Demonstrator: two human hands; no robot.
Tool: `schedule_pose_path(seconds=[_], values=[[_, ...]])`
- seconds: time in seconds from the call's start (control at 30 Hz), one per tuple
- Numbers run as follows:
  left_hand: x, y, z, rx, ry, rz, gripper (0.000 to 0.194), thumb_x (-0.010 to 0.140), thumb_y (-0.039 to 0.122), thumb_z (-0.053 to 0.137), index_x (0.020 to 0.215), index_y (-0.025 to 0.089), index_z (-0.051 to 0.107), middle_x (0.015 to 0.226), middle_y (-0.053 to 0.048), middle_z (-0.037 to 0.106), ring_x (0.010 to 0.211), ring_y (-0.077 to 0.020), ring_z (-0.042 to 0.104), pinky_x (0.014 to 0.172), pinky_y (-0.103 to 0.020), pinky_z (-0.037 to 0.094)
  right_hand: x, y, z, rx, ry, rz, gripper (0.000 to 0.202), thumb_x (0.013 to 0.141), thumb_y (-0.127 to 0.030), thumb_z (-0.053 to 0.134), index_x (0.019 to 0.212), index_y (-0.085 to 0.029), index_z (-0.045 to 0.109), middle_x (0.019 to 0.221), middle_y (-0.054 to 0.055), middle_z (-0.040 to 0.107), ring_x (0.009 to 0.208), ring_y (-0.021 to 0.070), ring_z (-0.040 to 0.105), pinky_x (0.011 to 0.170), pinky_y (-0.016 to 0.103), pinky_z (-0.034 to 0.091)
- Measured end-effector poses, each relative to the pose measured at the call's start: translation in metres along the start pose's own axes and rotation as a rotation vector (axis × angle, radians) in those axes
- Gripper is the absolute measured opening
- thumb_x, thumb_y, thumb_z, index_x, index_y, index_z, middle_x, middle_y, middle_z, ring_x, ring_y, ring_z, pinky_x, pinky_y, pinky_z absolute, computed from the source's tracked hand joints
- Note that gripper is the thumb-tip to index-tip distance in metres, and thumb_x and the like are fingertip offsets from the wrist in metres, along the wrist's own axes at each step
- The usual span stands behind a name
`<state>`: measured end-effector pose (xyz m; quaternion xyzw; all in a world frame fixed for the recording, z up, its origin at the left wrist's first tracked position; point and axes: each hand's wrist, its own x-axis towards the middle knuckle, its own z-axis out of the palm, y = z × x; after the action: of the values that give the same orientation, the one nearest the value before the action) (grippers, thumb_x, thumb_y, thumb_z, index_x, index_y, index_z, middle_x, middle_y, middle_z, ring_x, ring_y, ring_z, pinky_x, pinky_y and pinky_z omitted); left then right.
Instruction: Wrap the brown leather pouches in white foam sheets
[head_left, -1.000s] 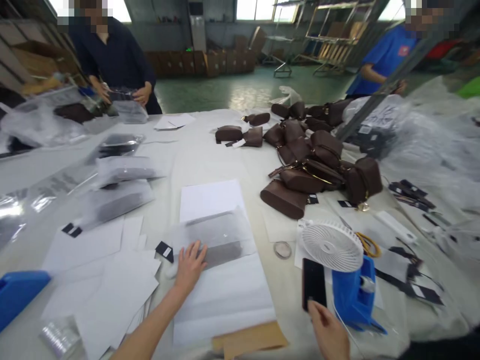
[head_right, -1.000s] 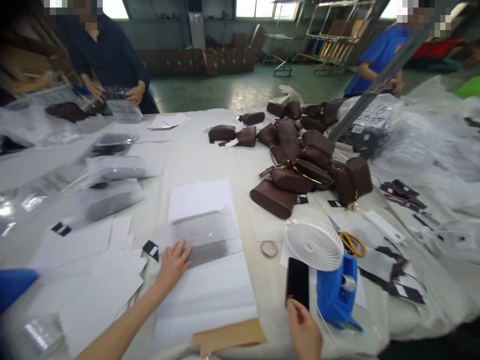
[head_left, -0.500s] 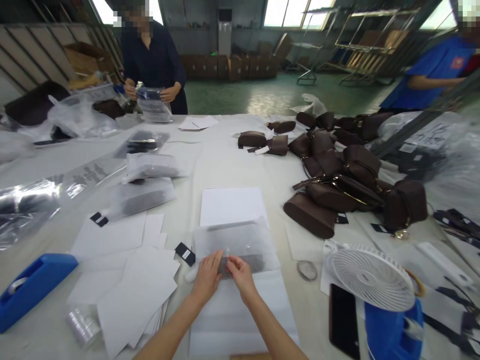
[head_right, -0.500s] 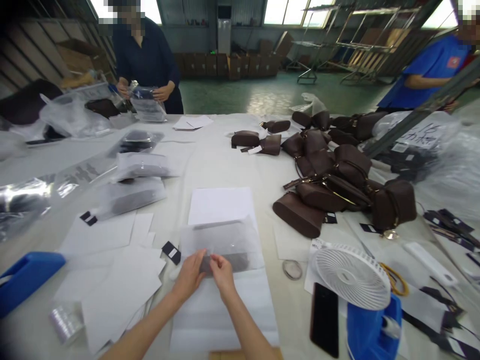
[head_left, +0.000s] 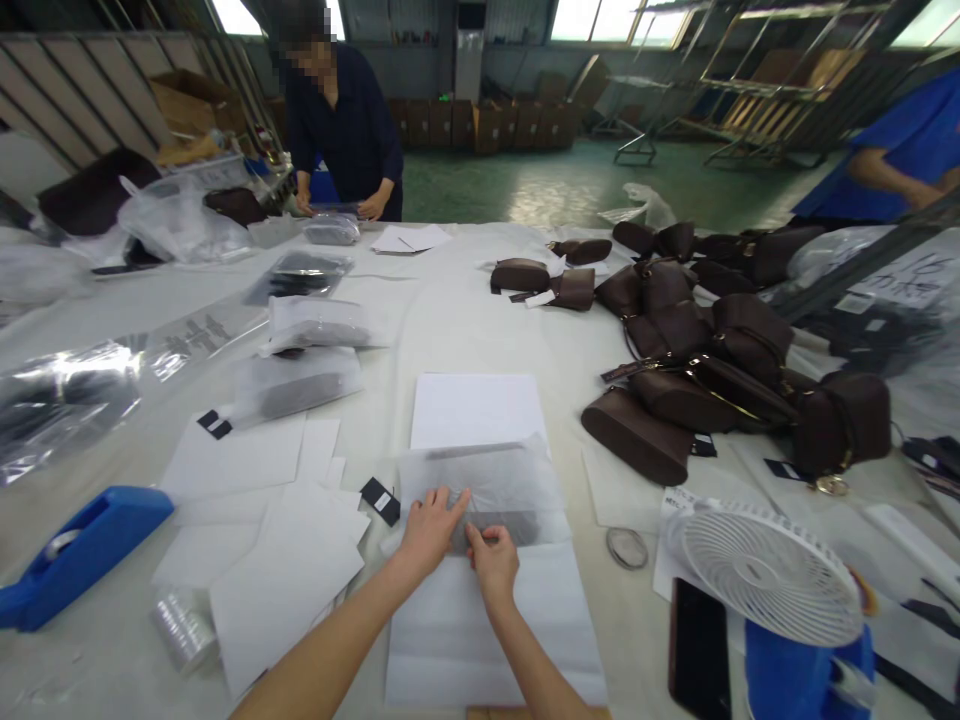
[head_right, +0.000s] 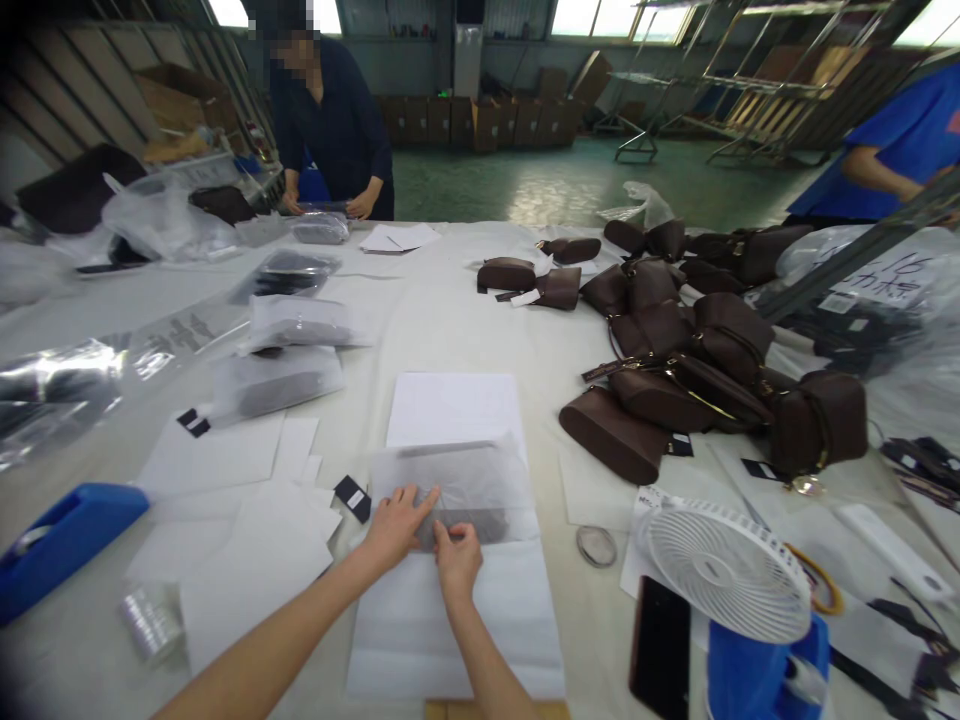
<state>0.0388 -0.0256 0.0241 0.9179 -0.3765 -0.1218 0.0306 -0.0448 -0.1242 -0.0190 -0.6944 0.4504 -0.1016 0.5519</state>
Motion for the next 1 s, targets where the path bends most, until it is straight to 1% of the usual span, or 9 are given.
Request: schedule_pose_path(seconds=[0.17, 0.3, 0.37, 0.5, 0.63, 0.73, 0.87, 0.9, 1.0], values=[[-0.005, -0.01, -0.005, -0.2, 0.04, -0.042, 0.092, 0.063, 0.011, 0.07, 0.139, 0.041, 0.029, 0.118, -0.009, 0.046, 0.105, -0.029, 0.048, 0.086, -0.043, 0.045, -0.008, 0.029, -0.031, -0.243, -0.057, -0.143, 0.029, 0.07, -0.051, 0.057, 0.074, -0.022, 0.055, 0.043, -0.004, 0.055, 0.044, 0.0182, 0.054, 0.051, 0.028, 0.04], [-0.038, -0.011, 0.01, -0.729, 0.199, -0.122, 0.067, 0.071, 0.011, 0.056, 0.134, 0.031, 0.043, 0.118, -0.008, 0.049, 0.11, -0.0241, 0.048, 0.099, -0.042, 0.039, -0.001, 0.028, -0.07, -0.355, -0.057, -0.245, 0.038, 0.081, -0.052, 0.044, 0.092, -0.019, 0.06, 0.049, -0.002, 0.059, 0.049, 0.0199, 0.058, 0.054, 0.029, 0.041], [-0.058, 0.001, 0.03, -1.088, 0.221, -0.377, 0.048, 0.073, 0.016, 0.055, 0.121, 0.021, 0.054, 0.106, -0.008, 0.056, 0.1, -0.0218, 0.055, 0.096, -0.04, 0.041, 0.01, 0.013, -0.079, -0.391, -0.032, -0.393, 0.043, 0.087, -0.049, 0.038, 0.104, -0.017, 0.06, 0.066, 0.004, 0.067, 0.061, 0.0205, 0.063, 0.061, 0.031, 0.045], [-0.064, 0.028, 0.076, -1.96, -0.004, -1.078, 0.035, 0.068, 0.031, 0.071, 0.098, 0.018, 0.058, 0.1, -0.009, 0.062, 0.09, -0.0211, 0.063, 0.084, -0.033, 0.048, 0.032, -0.022, -0.064, -0.479, -0.059, -0.809, 0.038, 0.091, -0.033, 0.036, 0.119, -0.019, 0.058, 0.114, 0.012, 0.066, 0.104, 0.0218, 0.061, 0.091, 0.037, 0.045], [-0.024, 0.03, 0.09, -2.359, -0.038, -1.227, 0.024, 0.072, 0.032, 0.068, 0.092, 0.022, 0.059, 0.099, -0.008, 0.065, 0.095, -0.0204, 0.064, 0.079, -0.029, 0.051, 0.052, -0.032, -0.039, -0.736, -0.196, -1.008, 0.046, 0.085, -0.024, 0.047, 0.131, -0.032, 0.048, 0.141, 0.006, 0.046, 0.128, 0.0261, 0.044, 0.103, 0.048, 0.036], [0.004, 0.027, 0.083, -2.461, 0.005, -1.241, 0.025, 0.071, 0.034, 0.067, 0.094, 0.025, 0.06, 0.086, -0.006, 0.066, 0.09, -0.0241, 0.066, 0.074, -0.033, 0.054, 0.074, -0.03, -0.041, -0.767, -0.175, -1.005, 0.047, 0.086, -0.029, 0.047, 0.134, -0.03, 0.045, 0.141, 0.007, 0.046, 0.128, 0.0256, 0.044, 0.103, 0.047, 0.038], [0.026, 0.035, 0.069, -2.406, 0.12, -1.162, 0.038, 0.063, 0.035, 0.073, 0.099, 0.028, 0.063, 0.082, -0.005, 0.068, 0.091, -0.0301, 0.066, 0.073, -0.039, 0.056, 0.109, -0.027, -0.066, -0.739, 0.199, -0.77, 0.056, 0.086, -0.048, 0.044, 0.132, -0.017, 0.049, 0.14, 0.019, 0.044, 0.128, 0.035, 0.042, 0.102, 0.056, 0.035], [0.031, 0.038, 0.065, -2.404, 0.166, -1.125, 0.041, 0.062, 0.035, 0.073, 0.101, 0.028, 0.063, 0.084, -0.006, 0.069, 0.093, -0.0311, 0.065, 0.074, -0.04, 0.056, 0.116, -0.024, -0.071, -0.73, 0.226, -0.68, 0.061, 0.084, -0.053, 0.045, 0.132, -0.015, 0.049, 0.14, 0.021, 0.044, 0.127, 0.0377, 0.042, 0.1, 0.058, 0.036], [0.04, 0.041, 0.051, -2.485, 0.268, -0.988, 0.046, 0.062, 0.034, 0.072, 0.106, 0.026, 0.063, 0.095, -0.009, 0.07, 0.098, -0.0335, 0.064, 0.08, -0.045, 0.055, 0.133, -0.007, -0.082, -0.625, 0.088, -0.477, 0.07, 0.08, -0.062, 0.042, 0.129, -0.013, 0.049, 0.133, 0.021, 0.051, 0.122, 0.036, 0.049, 0.096, 0.055, 0.042]])
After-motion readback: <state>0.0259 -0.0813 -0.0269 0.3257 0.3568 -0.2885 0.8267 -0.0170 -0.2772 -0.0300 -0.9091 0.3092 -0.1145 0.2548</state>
